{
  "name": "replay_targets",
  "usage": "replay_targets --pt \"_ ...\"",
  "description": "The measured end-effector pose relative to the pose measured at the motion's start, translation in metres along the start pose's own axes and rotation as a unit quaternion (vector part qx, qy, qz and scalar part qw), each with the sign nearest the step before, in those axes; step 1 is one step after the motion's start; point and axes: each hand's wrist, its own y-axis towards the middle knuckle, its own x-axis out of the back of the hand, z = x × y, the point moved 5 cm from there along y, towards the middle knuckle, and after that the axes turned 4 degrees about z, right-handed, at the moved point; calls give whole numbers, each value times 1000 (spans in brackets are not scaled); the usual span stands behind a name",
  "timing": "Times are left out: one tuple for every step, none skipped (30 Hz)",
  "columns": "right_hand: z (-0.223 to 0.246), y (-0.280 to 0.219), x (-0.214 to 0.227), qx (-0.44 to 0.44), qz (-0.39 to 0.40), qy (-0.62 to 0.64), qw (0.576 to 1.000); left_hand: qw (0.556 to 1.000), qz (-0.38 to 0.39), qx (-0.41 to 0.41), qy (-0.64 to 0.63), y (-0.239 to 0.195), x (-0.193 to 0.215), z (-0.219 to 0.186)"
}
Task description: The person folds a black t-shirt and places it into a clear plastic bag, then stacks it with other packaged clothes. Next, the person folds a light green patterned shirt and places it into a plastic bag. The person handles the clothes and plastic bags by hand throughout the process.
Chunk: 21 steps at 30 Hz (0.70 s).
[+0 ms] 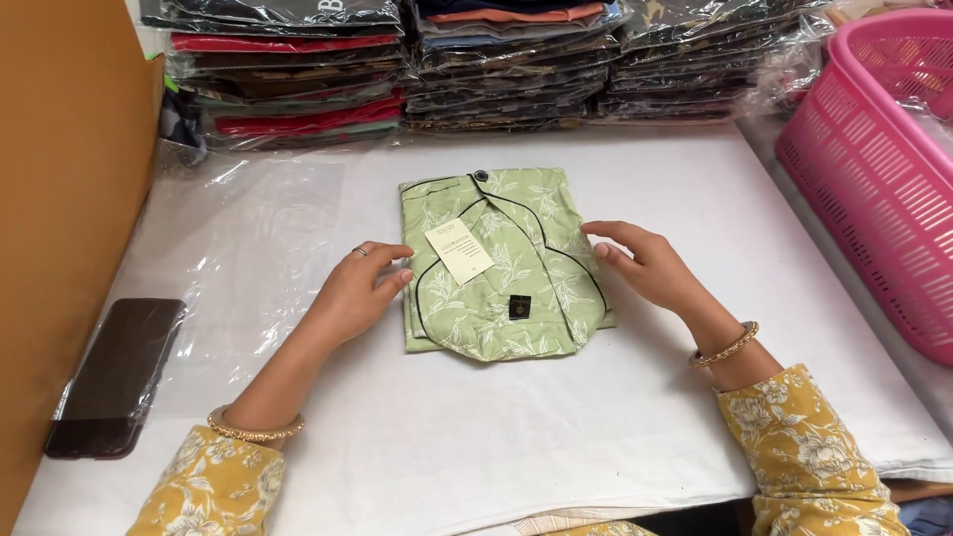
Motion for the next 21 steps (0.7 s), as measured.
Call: replay_targets --pt "-9 0 3 -40 -22 21 999 999 -3 3 -49 -3 2 -7" --pt "-14 1 0 -43 -22 22 999 999 0 3 -49 -4 -4 -9" --pt "-20 1 -2 -56 -35 20 998 999 -23 41 -16 -5 -8 -7" --pt "-26 1 -4 -69 -48 17 996 996 -45 79 17 -7 -13 -6" --pt "-22 1 -6 -70 -48 18 996 996 -44 79 17 -5 -18 -2" --pt "-19 1 -8 -91 -45 -11 995 993 -79 49 71 -3 -19 -2" --pt "-17 0 -12 -112 -42 -38 992 985 -112 18 126 -1 -20 -2" --pt "-14 1 -13 -114 -43 -36 992 986 -109 17 128 -2 -17 -11" --pt "-12 0 -16 -126 -33 -53 990 993 -55 61 83 -2 -18 -14" --pt "-10 -1 -18 -137 -22 -70 988 994 0 105 37 -4 -20 -18" --pt "-11 -1 -18 -139 -24 -69 988 994 2 103 38 -2 -21 -17" --pt "-11 -2 -18 -129 -25 -59 990 994 -4 101 46 -2 -20 -16" --pt "-9 2 -16 -115 -29 -50 992 994 -15 97 53 1 -17 -15" --pt "-13 7 -14 -113 -32 -50 992 994 -17 94 55 8 -16 -9" --pt "-16 15 -10 -103 -44 -27 993 994 -28 99 36 16 -14 -3" --pt "-18 23 -6 -93 -56 -5 994 994 -38 103 16 24 -11 4" --pt "-25 39 -4 -92 -55 -5 994 994 -39 104 15 42 -11 16" --pt "-34 54 -1 -102 -59 29 993 995 -51 86 -4 61 -10 26" --pt "-42 71 2 -110 -66 64 990 995 -65 67 -22 80 -8 35" --pt "-47 82 -2 -108 -66 64 990 995 -68 67 -21 92 -10 42" --pt "-53 97 -3 -122 -76 96 985 993 -84 74 -43 108 -7 48"
